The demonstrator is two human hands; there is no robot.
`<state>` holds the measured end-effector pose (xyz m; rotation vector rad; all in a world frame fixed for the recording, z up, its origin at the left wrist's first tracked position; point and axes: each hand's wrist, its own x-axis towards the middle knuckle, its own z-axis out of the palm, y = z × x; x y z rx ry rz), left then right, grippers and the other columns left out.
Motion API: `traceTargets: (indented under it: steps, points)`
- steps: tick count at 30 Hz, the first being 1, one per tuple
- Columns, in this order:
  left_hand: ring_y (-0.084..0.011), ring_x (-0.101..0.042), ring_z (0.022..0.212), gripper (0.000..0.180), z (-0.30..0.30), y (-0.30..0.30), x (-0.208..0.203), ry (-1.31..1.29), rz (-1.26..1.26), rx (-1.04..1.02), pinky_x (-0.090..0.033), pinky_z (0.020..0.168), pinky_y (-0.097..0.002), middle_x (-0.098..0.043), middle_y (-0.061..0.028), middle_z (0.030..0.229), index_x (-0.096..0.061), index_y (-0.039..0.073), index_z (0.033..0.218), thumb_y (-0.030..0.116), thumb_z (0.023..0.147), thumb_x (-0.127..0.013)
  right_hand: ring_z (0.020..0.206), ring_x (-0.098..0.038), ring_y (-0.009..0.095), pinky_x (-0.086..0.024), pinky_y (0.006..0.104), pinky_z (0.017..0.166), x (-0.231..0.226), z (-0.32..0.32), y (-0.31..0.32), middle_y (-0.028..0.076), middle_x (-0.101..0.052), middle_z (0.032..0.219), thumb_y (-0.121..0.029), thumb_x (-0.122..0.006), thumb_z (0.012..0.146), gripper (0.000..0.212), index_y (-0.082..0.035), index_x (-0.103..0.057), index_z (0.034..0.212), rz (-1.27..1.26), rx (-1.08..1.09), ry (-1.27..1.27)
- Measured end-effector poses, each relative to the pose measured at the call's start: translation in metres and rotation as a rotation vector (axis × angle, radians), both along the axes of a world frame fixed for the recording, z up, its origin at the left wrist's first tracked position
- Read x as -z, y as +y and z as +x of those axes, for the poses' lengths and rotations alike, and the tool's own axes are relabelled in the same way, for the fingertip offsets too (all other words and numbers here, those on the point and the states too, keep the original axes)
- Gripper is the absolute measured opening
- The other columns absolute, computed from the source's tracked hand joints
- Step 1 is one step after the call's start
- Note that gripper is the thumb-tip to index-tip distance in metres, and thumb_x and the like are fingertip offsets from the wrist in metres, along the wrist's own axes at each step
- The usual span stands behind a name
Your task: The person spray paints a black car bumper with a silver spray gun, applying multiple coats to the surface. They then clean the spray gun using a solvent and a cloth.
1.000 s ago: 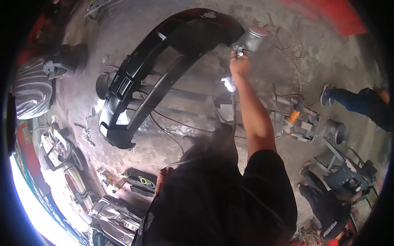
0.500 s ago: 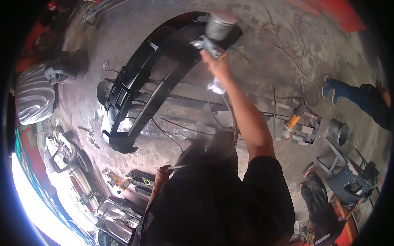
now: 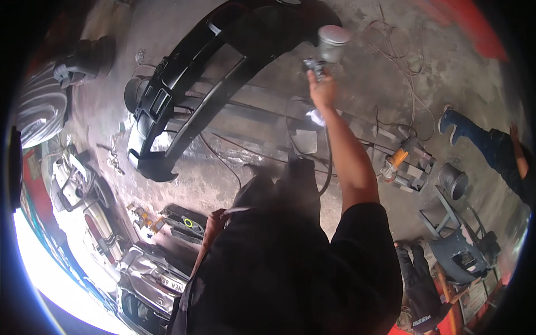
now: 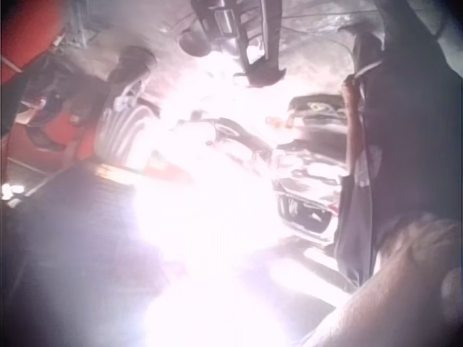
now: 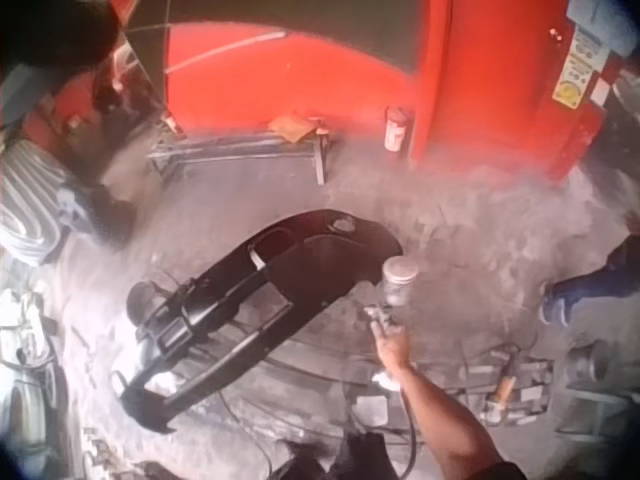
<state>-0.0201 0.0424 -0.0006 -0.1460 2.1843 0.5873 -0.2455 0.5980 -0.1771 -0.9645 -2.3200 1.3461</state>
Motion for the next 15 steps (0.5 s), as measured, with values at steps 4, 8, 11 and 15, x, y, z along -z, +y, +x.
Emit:
traceTargets:
  steps: [4,8,11,15]
  points:
    - [-0.0407,-0.076,0.093,0.024,-0.011,0.005,0.005,0.020,0.024,-0.026,-0.056,0.076,-0.0463,-0.076,-0.0210,0.096,-0.077,0.006,0.109,0.026,0.096,-0.074,0.102,-0.075,0.040,-0.056,0.0437,0.091,-0.021,0.023,-0.088,0.025,-0.078,0.106,-0.046,-0.080,0.093,0.057,0.001,-0.072,0.125,-0.098,-0.313,-0.077]
    - [-0.0408,-0.077,0.097,0.023,-0.013,0.006,0.003,-0.017,-0.014,-0.025,-0.058,0.078,-0.0454,-0.078,-0.0208,0.097,-0.078,0.007,0.110,0.025,0.095,-0.075,0.117,-0.071,0.038,-0.053,0.0416,0.102,-0.062,0.039,-0.139,0.025,-0.076,0.120,-0.050,-0.081,0.092,0.064,0.003,-0.071,0.128,-0.468,-0.729,-0.128]
    - [-0.0407,-0.077,0.097,0.024,0.002,0.001,0.006,-0.002,-0.009,-0.022,-0.058,0.078,-0.0463,-0.078,-0.0217,0.097,-0.078,0.007,0.110,0.026,0.096,-0.075,0.114,-0.073,0.033,-0.054,0.0394,0.100,-0.052,0.044,-0.142,0.022,-0.078,0.116,-0.052,-0.083,0.090,0.062,-0.001,-0.074,0.125,-0.376,-0.753,-0.095]
    - [-0.0403,-0.076,0.100,0.026,0.004,0.013,-0.001,-0.029,-0.012,-0.044,-0.058,0.080,-0.0463,-0.078,-0.0217,0.100,-0.078,0.006,0.112,0.027,0.096,-0.076,0.108,-0.075,0.036,-0.056,0.0435,0.097,-0.011,0.032,-0.084,0.029,-0.076,0.115,-0.055,-0.083,0.090,0.071,0.006,-0.072,0.125,-0.163,-0.323,-0.065]
